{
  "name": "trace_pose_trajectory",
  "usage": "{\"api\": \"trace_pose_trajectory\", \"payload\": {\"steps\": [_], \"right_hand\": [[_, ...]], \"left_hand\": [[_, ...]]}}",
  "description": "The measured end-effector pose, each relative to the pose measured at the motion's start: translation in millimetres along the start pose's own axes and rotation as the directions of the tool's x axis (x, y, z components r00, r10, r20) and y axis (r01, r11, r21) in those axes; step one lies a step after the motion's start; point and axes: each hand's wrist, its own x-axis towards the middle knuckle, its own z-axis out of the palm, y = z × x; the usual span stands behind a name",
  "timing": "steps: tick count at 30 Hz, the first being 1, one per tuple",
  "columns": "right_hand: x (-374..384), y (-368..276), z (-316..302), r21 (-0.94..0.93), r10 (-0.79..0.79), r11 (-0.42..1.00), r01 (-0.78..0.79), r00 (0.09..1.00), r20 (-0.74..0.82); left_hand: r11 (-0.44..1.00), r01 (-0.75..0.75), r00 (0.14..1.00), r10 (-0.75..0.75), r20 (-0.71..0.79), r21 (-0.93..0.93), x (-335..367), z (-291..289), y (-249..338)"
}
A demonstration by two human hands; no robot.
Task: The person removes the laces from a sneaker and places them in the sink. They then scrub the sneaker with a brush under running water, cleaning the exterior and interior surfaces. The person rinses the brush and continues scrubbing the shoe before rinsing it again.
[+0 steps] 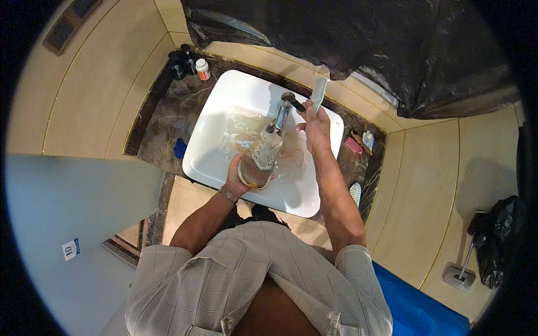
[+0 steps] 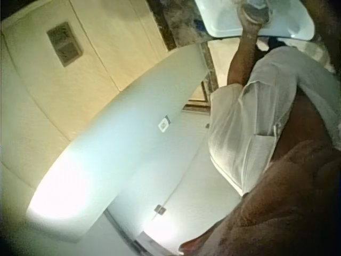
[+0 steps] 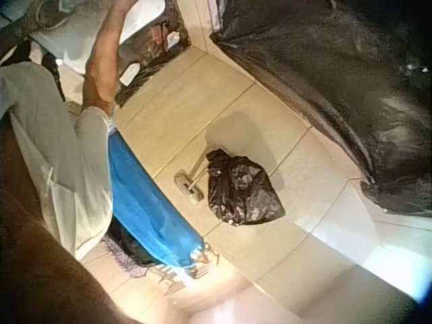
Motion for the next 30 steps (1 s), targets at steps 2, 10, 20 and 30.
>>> {"api": "trace_pose_trajectory", "payload": {"steps": [2,10,20,30], "right_hand": [[1.7,0.9,-1.9,-0.011,-0.026,1.0,0.026,1.0,0.01],[5.7,0.8,-1.5,-0.152,0.012,0.988,0.007,0.992,0.126],[12.7,10.5,3.1,-0.142,-0.029,0.989,0.05,0.989,0.142],[22.7,27.3,-1.3,-0.148,-0.028,0.988,0.05,0.989,0.146]], "left_hand": [[1.0,0.004,0.999,-0.003,0.052,-0.005,4.9,-5.8,-0.5],[0.996,0.01,1.0,-0.008,0.023,-0.089,9.0,-10.7,-0.6],[0.982,0.044,0.998,-0.034,0.059,-0.182,11.0,-16.1,3.3],[0.99,0.045,0.995,-0.034,0.09,-0.131,13.4,-23.3,3.4]]}}
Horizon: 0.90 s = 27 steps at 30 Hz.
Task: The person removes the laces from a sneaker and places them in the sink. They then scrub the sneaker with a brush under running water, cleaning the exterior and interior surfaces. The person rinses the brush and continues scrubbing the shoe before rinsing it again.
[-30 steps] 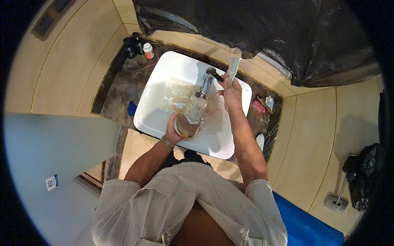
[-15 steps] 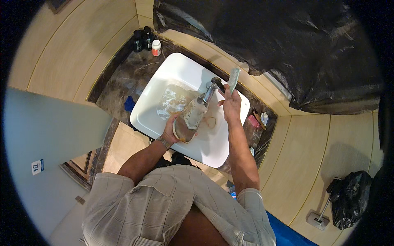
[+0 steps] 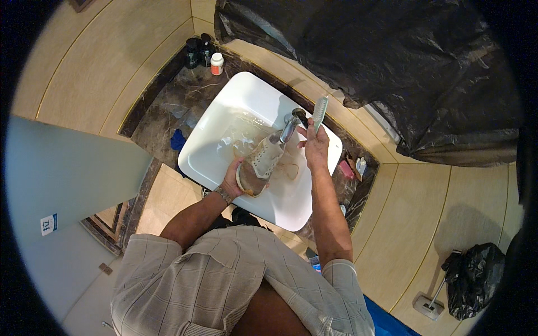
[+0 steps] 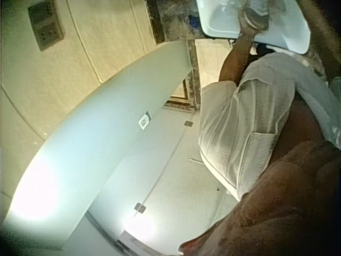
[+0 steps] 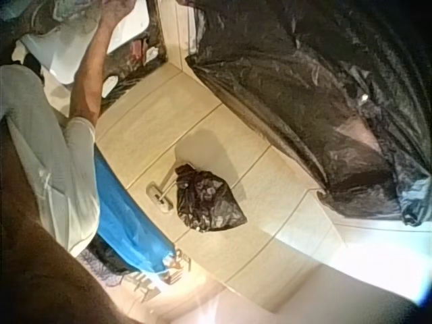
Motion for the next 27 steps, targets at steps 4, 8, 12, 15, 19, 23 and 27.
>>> {"api": "trace_pose_trajectory", "payload": {"steps": [4,8,12,15,19,23,27], "right_hand": [[-0.3,2.0,2.2,0.026,-0.017,1.0,0.017,1.0,-0.001],[0.5,1.1,2.0,0.01,-0.003,1.0,0.003,1.0,0.002],[0.2,3.5,0.2,0.0,-0.024,1.0,0.024,1.0,0.012],[0.5,5.2,0.4,-0.036,-0.028,0.999,0.029,1.0,0.007],[-3.6,11.1,-3.2,-0.151,-0.077,0.986,0.076,0.997,-0.003],[-21.3,38.5,-4.2,-0.234,-0.161,0.962,0.138,0.984,-0.082],[-20.9,48.6,-7.5,-0.262,-0.255,0.937,0.23,0.965,-0.065]], "left_hand": [[1.0,-0.003,1.0,0.002,0.025,0.029,-0.4,-0.4,-0.5],[1.0,0.007,1.0,-0.007,0.015,0.007,-1.8,-1.3,-1.9],[1.0,0.001,1.0,-0.002,0.024,0.022,-3.5,-1.6,-3.6],[1.0,-0.01,0.999,0.009,0.032,0.027,-7.7,0.7,-4.6],[1.0,-0.009,1.0,0.009,-0.021,0.015,-17.2,6.8,-6.4],[0.999,-0.021,0.995,0.026,-0.098,0.049,-38.7,14.3,-8.2],[0.986,-0.078,0.995,0.087,-0.058,0.149,-67.4,29.3,-4.6]]}}
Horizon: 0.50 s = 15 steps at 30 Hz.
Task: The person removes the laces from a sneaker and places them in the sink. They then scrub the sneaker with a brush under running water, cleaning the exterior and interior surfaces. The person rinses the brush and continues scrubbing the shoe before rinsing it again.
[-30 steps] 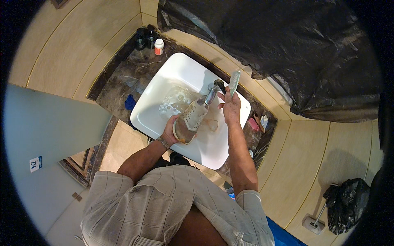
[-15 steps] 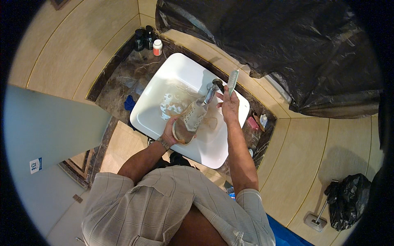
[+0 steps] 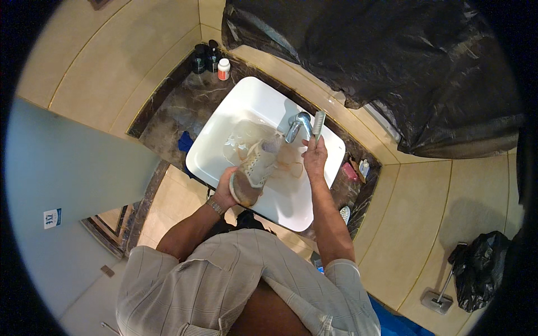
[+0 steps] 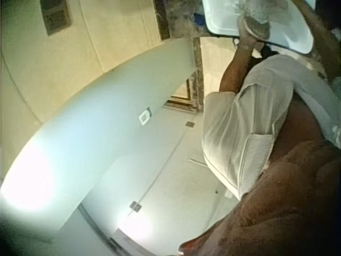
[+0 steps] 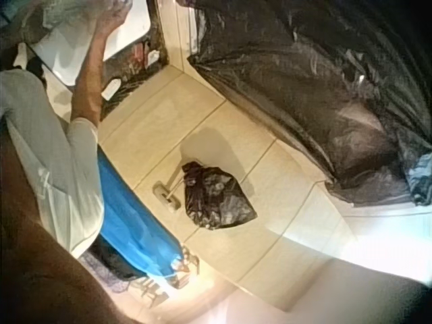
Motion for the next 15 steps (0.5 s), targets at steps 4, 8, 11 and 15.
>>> {"api": "trace_pose_trajectory", "payload": {"steps": [4,8,11,15], "right_hand": [[-17.5,5.7,-4.8,0.038,0.039,0.999,-0.037,0.998,-0.048],[-30.5,10.1,-11.7,0.129,0.062,0.99,-0.049,0.994,-0.093],[-35.5,0.9,-19.3,0.119,0.112,0.988,-0.102,0.99,-0.084],[-52.8,8.0,-38.7,0.113,0.129,0.987,-0.118,0.987,-0.094]], "left_hand": [[0.994,-0.086,0.995,0.082,0.052,0.073,-15.9,-3.9,9.1],[0.971,-0.211,0.975,0.201,0.093,0.11,-4.9,14.0,22.9],[0.977,-0.198,0.98,0.196,0.03,0.076,18.5,8.3,49.7],[0.994,-0.107,0.984,0.101,0.15,0.03,27.9,19.1,73.4]]}}
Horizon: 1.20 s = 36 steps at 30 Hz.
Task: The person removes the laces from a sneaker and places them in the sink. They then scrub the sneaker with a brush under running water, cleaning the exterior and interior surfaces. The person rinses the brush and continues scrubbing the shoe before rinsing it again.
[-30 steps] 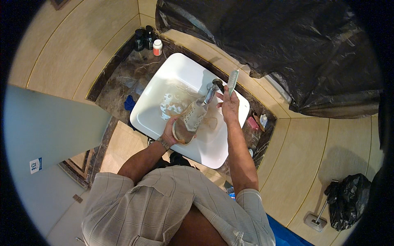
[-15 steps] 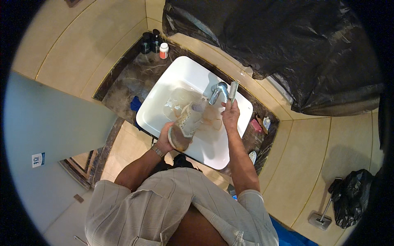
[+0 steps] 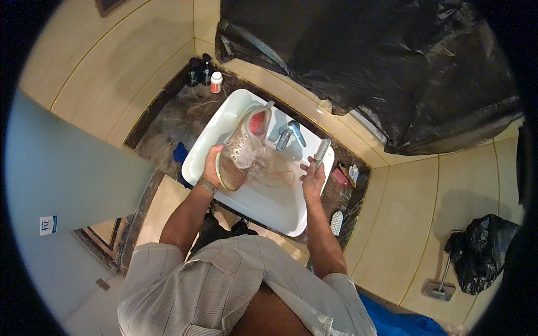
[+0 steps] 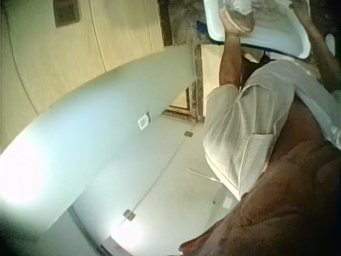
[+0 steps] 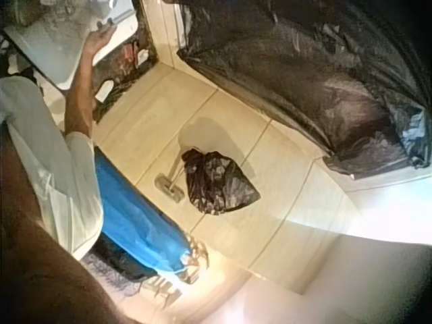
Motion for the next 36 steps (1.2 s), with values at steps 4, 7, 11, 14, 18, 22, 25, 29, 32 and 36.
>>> {"api": "trace_pose_trajectory", "payload": {"steps": [4,7,11,14,18,22,25,29,32,36], "right_hand": [[-23.9,10.9,-19.5,0.025,0.101,0.995,-0.1,0.994,-0.038],[-40.0,26.5,-32.8,0.024,0.185,0.983,-0.184,0.981,-0.062],[-58.4,51.7,-40.7,0.032,0.21,0.977,-0.209,0.976,-0.063],[-71.1,71.2,-34.4,0.067,0.256,0.965,-0.252,0.965,-0.063],[-84.3,96.2,-21.6,0.058,0.207,0.976,-0.208,0.978,0.022],[-95.1,94.4,-9.2,0.06,0.185,0.981,-0.187,0.982,0.031],[-102.5,90.0,-6.8,0.022,0.261,0.965,-0.262,0.965,0.021],[-111.2,88.7,-12.9,-0.026,0.242,0.97,-0.241,0.97,0.039],[-113.4,92.6,-17.8,-0.083,0.298,0.953,-0.291,0.951,0.088],[-114.8,98.8,-17.0,-0.27,0.286,0.93,-0.249,0.952,0.109]], "left_hand": [[0.996,-0.089,0.996,0.089,-0.013,-0.027,4.7,17.4,-1.6],[0.998,-0.065,0.998,0.065,0.015,0.014,-8.7,13.4,-10.6],[0.987,-0.006,0.995,0.022,-0.095,0.161,-33.2,4.9,-10.7],[0.978,0.043,0.971,0.008,-0.238,0.207,-45.4,18.4,-5.0],[0.908,0.161,0.923,0.0,-0.385,0.386,-41.5,39.0,12.0],[0.6,0.226,0.895,0.183,-0.407,0.767,-26.3,60.4,19.7],[0.204,0.232,0.892,0.345,-0.292,0.951,-20.9,92.7,9.1],[-0.334,0.199,0.919,0.39,-0.057,0.922,-23.7,120.8,3.7],[-0.571,0.1,0.922,0.361,0.14,0.815,-29.2,147.1,-5.6],[-0.794,-0.019,0.881,0.274,0.385,0.608,-40.1,175.3,-11.1]]}}
